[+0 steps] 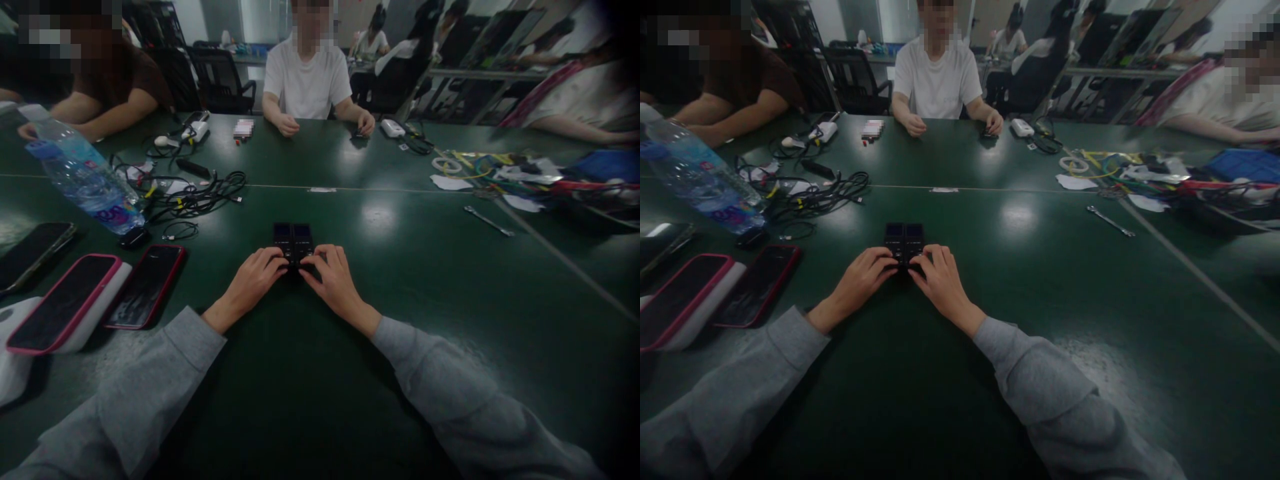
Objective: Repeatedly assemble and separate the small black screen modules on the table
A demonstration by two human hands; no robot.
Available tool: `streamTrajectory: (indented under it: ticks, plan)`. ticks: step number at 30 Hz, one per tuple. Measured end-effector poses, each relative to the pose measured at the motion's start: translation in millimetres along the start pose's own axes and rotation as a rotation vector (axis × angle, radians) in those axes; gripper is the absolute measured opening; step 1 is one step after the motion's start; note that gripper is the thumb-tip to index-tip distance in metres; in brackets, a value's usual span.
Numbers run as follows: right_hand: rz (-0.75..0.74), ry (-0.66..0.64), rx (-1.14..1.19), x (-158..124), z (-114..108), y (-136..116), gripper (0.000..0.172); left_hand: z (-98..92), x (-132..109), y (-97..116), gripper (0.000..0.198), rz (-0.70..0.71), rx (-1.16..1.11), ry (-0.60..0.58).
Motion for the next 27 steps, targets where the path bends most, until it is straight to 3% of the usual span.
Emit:
streamTrajectory:
  ticks: [7, 12, 15, 27]
  plan:
    - [0.013, -0.016, 0.023, 0.0, 2.0, -0.2, 0.021, -1.4, -1.3, -0.5, 0.02, -0.028, 0.01, -0.007]
    - [0.034, 0.032, 0.096, 0.3, -1.0, 0.5, 0.035, -5.3, -1.4, -4.6, 0.047, -0.087, 0.007, 0.09]
    - [0.015, 0.012, 0.127, 1.2, -0.5, 0.0, 0.048, -2.2, -0.7, -7.5, 0.058, -0.1, -0.025, 0.08]
    - [-0.031, -0.156, 0.089, 2.5, 8.3, -2.3, 0.065, 9.9, -1.0, -9.1, 0.053, -0.097, -0.005, -0.046]
Point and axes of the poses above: each hand's wrist, its own x-axis towards the middle knuckle, its own z-axis out of the palm, y = z × x, the point moved 5 cm from there along x, towards the middle knuckle, and after that the axes turned 2 degrees about y, right-handed, at the moved point
